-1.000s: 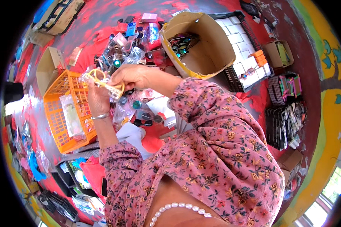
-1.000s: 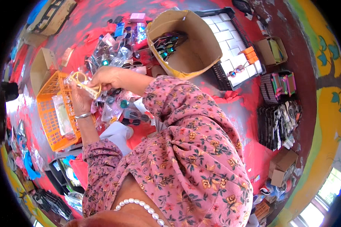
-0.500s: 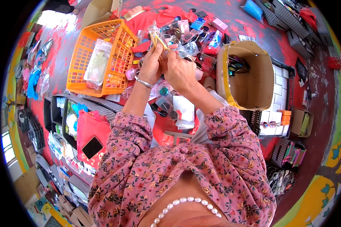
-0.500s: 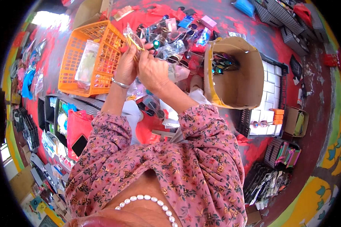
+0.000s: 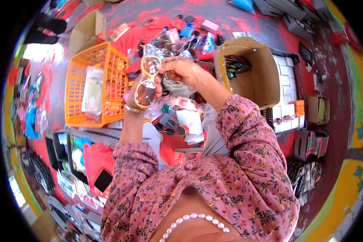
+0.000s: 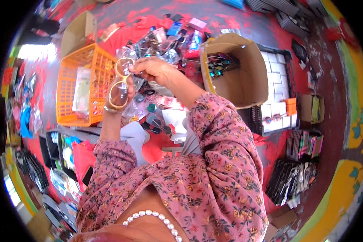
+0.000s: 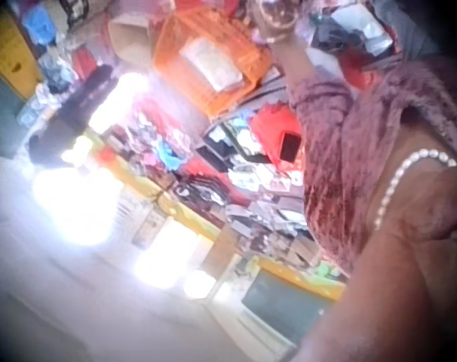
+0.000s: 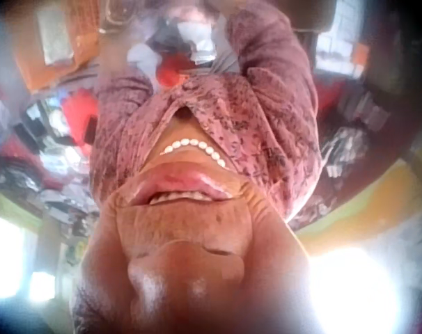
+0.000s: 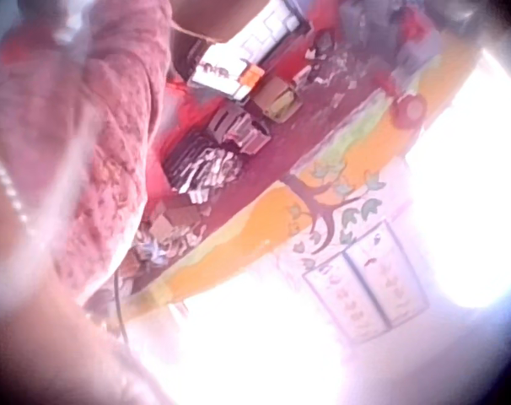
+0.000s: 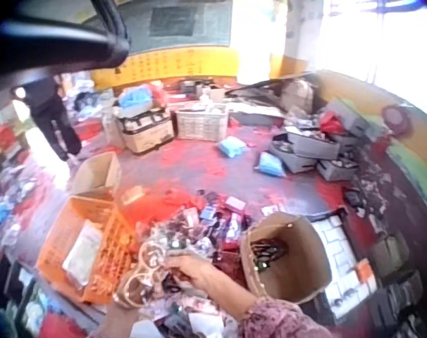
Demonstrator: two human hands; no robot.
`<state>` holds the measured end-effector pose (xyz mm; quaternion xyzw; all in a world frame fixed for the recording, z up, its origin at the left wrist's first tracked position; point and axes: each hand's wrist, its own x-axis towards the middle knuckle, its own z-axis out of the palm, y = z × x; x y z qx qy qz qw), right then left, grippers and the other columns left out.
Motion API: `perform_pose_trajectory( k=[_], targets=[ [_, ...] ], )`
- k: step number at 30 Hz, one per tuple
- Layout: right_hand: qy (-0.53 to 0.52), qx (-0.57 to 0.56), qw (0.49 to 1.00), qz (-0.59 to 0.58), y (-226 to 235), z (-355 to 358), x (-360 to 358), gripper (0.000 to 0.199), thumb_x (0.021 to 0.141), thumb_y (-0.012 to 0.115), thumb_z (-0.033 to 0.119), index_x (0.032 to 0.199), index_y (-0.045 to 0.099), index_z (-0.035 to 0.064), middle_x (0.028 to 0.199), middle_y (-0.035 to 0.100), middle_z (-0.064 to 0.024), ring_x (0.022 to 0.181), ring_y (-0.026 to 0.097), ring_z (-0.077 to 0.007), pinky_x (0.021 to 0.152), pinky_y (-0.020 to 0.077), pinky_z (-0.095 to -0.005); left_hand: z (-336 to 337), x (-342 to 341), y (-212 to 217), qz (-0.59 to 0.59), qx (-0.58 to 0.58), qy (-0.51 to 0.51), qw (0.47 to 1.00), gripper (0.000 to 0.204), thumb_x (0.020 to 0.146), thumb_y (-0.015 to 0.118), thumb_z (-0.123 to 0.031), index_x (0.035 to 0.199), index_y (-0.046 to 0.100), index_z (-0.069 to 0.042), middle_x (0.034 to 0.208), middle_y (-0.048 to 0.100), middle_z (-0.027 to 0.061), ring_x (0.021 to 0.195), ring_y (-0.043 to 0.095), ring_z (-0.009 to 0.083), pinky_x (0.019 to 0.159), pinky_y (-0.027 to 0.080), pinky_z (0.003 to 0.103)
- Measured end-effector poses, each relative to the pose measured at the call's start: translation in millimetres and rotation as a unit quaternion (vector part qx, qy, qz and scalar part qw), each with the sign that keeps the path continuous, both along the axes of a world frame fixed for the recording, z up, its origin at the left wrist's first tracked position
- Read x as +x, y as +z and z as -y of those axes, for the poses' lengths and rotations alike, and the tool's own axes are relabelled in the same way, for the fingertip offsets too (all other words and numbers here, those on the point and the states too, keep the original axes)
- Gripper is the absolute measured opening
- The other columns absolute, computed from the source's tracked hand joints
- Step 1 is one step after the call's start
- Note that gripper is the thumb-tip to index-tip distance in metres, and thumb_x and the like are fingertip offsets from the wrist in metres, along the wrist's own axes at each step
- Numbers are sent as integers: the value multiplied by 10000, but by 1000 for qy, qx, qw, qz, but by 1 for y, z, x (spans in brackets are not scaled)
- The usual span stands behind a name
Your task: The person sorts through a pile of items, picking up individual sunglasses and glasses cases, wiping them with a cloth, and placing them into a cardboard box.
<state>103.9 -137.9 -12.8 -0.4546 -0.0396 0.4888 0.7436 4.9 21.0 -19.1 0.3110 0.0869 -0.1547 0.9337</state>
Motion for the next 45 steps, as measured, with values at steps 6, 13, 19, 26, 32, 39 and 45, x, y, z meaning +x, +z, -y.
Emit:
perform_pose_trajectory(
  k=[6, 13, 19, 26, 32, 39, 45],
  targets=[
    [-20, 39, 998, 34, 0, 17, 7, 135, 749, 659, 138, 702, 566, 52, 539, 438, 28, 431, 371, -57, 387, 223, -200, 11, 1, -11, -100, 91, 22, 991, 471, 862, 476, -433, 988, 531, 18, 824, 607, 121, 646, 616, 232, 530, 518, 314],
    [-277, 108, 954, 32, -39, 109, 60, 101, 809, 605, 165, 789, 570, 71, 687, 590, -12, 534, 544, -70, 435, 404, -186, 38, 2, 5, -152, 134, -37, 979, 416, 918, 402, -304, 1158, 456, 31, 1105, 550, 175, 972, 559, 230, 771, 492, 287],
    [-474, -171, 863, 38, -126, 293, 84, 135, 819, 597, 185, 844, 591, 52, 708, 587, -14, 568, 530, -83, 460, 404, -190, 14, -3, -28, -167, 133, -31, 976, 342, 909, 433, -222, 1140, 466, 29, 1058, 565, 150, 934, 562, 216, 784, 481, 290],
    [-512, -230, 821, -104, -218, 345, 95, 168, 850, 557, 207, 787, 575, 51, 664, 574, -31, 533, 544, -115, 467, 417, -206, 11, -2, -39, -220, 156, 10, 963, 294, 887, 461, -176, 1103, 492, 22, 983, 583, 115, 880, 555, 190, 750, 470, 274],
    [-510, -297, 791, -163, -289, 338, 103, 202, 875, 506, 163, 905, 538, -35, 704, 601, -128, 519, 580, -186, 409, 464, -262, 19, -1, -43, -252, 172, 17, 952, 275, 887, 460, -159, 1085, 504, 27, 959, 592, 111, 859, 562, 185, 748, 471, 271],
    [-495, -471, 720, -118, -344, 368, 98, 211, 842, 550, 154, 820, 550, -56, 656, 610, -149, 458, 569, -203, 395, 470, -288, 29, 3, -48, -262, 198, 5, 944, 268, 887, 456, -150, 1081, 500, 30, 948, 593, 110, 856, 562, 177, 737, 475, 265],
    [-469, -469, 735, -142, -352, 362, 111, 176, 838, 532, 137, 789, 580, -24, 602, 608, -129, 445, 567, -193, 389, 453, -292, 32, 5, -50, -260, 215, 5, 941, 279, 872, 484, -142, 1088, 496, 34, 951, 597, 114, 853, 569, 186, 734, 490, 262]
  ],
)
